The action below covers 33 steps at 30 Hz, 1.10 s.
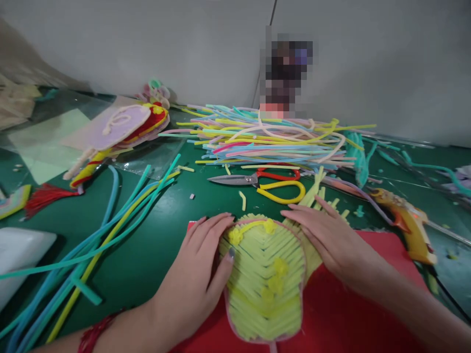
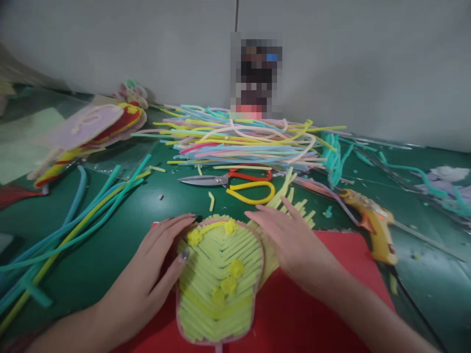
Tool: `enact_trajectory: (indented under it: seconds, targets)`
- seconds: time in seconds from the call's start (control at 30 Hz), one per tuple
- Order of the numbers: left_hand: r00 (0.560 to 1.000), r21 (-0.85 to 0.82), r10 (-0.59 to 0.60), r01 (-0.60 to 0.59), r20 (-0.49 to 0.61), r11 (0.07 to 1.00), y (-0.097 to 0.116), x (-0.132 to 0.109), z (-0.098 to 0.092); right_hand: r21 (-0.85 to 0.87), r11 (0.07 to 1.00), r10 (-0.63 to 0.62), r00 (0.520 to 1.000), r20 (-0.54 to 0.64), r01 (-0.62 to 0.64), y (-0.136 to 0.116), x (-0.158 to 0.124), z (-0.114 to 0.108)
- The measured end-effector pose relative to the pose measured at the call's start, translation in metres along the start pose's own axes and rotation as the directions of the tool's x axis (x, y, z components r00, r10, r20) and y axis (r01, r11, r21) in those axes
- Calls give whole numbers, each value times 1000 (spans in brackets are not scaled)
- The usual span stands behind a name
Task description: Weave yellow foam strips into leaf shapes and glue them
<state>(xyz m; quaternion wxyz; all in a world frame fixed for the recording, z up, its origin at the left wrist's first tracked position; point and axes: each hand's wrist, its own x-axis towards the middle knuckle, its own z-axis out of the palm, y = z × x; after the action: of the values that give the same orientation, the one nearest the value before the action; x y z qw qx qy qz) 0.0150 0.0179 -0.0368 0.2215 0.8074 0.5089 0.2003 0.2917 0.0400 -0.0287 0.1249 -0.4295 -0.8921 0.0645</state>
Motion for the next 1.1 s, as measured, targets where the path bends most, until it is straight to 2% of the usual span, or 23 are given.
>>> enact_trajectory:
  seconds: [0.13,0.33,0.6,0.83,0.9,0.97,1.03,1.1]
  targets:
    - [1000,-11,-21,21,18,1000,1,1,-1,-44,997,-63,995,81,67,15,21,-7]
    - [998,-8,-41,41,40,999,3,2,-2,-128,981,-129,983,128,145,15,41,-12]
    - [997,-10,-8,9,82,1000,6,3,-5,-301,936,-155,982,107,181,-1,36,-22]
    - [998,-9,3,-3,68,1000,4,4,-2,-239,965,-65,979,191,111,1,27,-18]
    - [998,-6,-2,2,69,1000,3,4,-2,-228,966,-84,983,162,120,-1,26,-18]
    - [997,-2,-7,7,71,1000,4,4,-2,-208,974,-72,995,62,84,-7,25,-18]
    - [997,2,-3,2,75,1000,4,5,-2,-122,992,15,998,-65,-23,-15,21,-16]
    - [997,3,9,-9,80,1000,4,5,-2,4,990,141,978,-153,-142,-25,15,-11]
